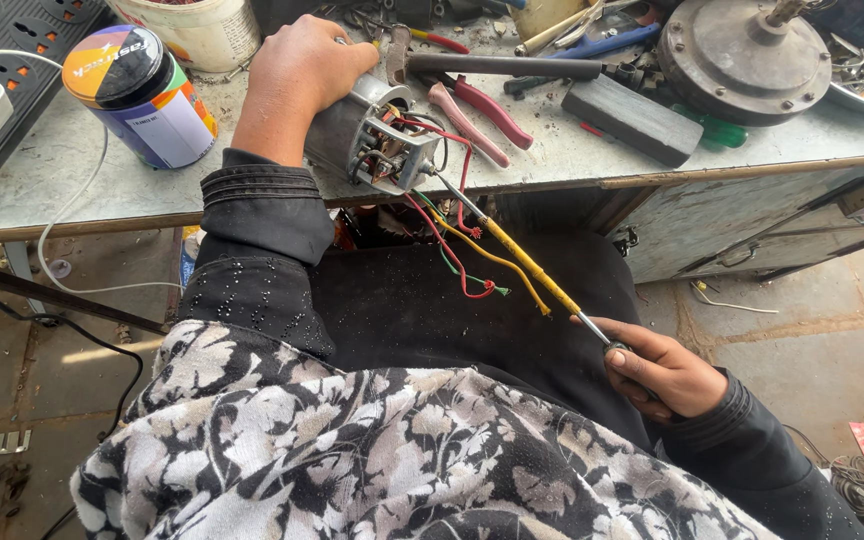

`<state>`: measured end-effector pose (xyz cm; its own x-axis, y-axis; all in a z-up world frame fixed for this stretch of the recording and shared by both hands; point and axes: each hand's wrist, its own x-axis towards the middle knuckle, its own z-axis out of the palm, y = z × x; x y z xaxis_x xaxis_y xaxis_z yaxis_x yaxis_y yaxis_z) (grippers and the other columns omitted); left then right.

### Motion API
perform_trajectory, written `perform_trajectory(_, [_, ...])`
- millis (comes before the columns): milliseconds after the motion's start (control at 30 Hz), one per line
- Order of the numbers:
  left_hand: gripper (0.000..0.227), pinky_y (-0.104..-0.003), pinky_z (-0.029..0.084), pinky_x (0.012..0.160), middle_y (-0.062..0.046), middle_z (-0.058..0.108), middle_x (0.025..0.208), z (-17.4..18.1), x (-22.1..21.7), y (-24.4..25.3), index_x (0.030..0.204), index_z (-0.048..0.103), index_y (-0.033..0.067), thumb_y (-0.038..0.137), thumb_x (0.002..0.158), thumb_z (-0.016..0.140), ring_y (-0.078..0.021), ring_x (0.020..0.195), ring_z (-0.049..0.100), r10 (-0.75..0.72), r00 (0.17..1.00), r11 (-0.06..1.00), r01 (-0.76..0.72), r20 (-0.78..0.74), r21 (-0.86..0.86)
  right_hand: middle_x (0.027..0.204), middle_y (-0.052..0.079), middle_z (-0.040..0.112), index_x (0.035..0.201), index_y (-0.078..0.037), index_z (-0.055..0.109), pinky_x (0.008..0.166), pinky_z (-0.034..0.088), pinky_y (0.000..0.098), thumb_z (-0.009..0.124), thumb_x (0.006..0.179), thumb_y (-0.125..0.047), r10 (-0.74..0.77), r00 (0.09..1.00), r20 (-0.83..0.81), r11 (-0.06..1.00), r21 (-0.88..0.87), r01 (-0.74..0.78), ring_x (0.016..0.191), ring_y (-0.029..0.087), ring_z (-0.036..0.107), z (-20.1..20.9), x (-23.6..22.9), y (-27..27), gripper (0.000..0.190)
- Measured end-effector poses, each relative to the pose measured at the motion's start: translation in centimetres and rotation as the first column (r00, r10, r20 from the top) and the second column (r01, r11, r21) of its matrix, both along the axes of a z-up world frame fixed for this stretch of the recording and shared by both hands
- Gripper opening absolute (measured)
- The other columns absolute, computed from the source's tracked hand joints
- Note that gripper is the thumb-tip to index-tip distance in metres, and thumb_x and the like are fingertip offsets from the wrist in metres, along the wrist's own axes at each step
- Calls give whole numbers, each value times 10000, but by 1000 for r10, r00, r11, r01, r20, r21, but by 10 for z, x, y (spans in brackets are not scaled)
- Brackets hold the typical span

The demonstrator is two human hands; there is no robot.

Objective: The person is repairing a small electrical motor on a cluttered workbench. They use a screwdriver to adjust internal components, a hammer to tap the motor casing, and pliers to manipulate wires and parts.

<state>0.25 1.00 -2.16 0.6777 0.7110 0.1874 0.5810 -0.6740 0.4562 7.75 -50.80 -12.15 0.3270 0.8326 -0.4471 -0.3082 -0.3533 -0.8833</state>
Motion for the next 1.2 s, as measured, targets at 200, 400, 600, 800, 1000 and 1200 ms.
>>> perform_trajectory(200, [463, -462, 542, 903, -170, 740, 1065, 2, -1, -2, 1097, 797, 244, 541, 762, 677, -369, 1025, 700, 0, 1000, 1000, 0, -3, -6, 603, 24, 484, 1527, -44, 431, 316, 315, 219, 493, 1002, -171, -13, 1000, -22, 1000, -6, 13, 377, 55, 366, 0, 0, 2, 544])
perform_trajectory(400, [452, -447, 521, 916, -173, 730, 1072, 7, -4, -4, 1064, 804, 251, 556, 752, 686, -377, 1040, 676, 0, 1000, 999, 1, 25, -41, 605, 32, 495, 1526, -85, 433, 314, 302, 217, 496, 988, -171, -23, 999, -29, 999, -30, 22, 358, 62, 353, 6, -3, 2, 549])
perform_trajectory(600, [451, -451, 519, 923, -176, 729, 1092, 12, -5, -7, 1071, 801, 232, 542, 768, 678, -390, 1044, 674, -5, 1000, 998, 4, -13, -57, 650, 29, 504, 1540, -75, 434, 343, 312, 211, 498, 1001, -141, -47, 998, -43, 998, -38, 45, 427, 56, 380, 6, -6, 3, 547])
perform_trajectory(800, [435, -455, 520, 918, -167, 738, 1082, 16, -8, -11, 1077, 805, 251, 525, 763, 680, -386, 1041, 678, 15, 999, 996, -18, -37, -88, 634, 25, 494, 1542, -66, 423, 340, 335, 207, 499, 1010, -158, 17, 1000, -17, 1000, 4, -17, 409, 55, 384, 4, -4, 3, 546])
perform_trajectory(1000, [427, -451, 523, 921, -172, 742, 1074, 18, -10, -12, 1087, 804, 256, 512, 772, 670, -379, 1035, 687, 20, 999, 993, -25, -48, -112, 654, 21, 499, 1547, -66, 412, 342, 361, 212, 503, 1010, -164, 30, 1000, 9, 1000, 5, -30, 415, 54, 399, 8, -5, 9, 554])
perform_trajectory(1200, [449, -453, 520, 920, -174, 733, 1093, 15, -7, -7, 1089, 800, 245, 533, 765, 682, -382, 1047, 679, 8, 999, 996, -11, -42, -88, 715, 39, 529, 1516, -102, 410, 345, 325, 191, 513, 990, -206, 10, 991, -130, 999, 41, -5, 386, 45, 378, 23, -10, 4, 545])
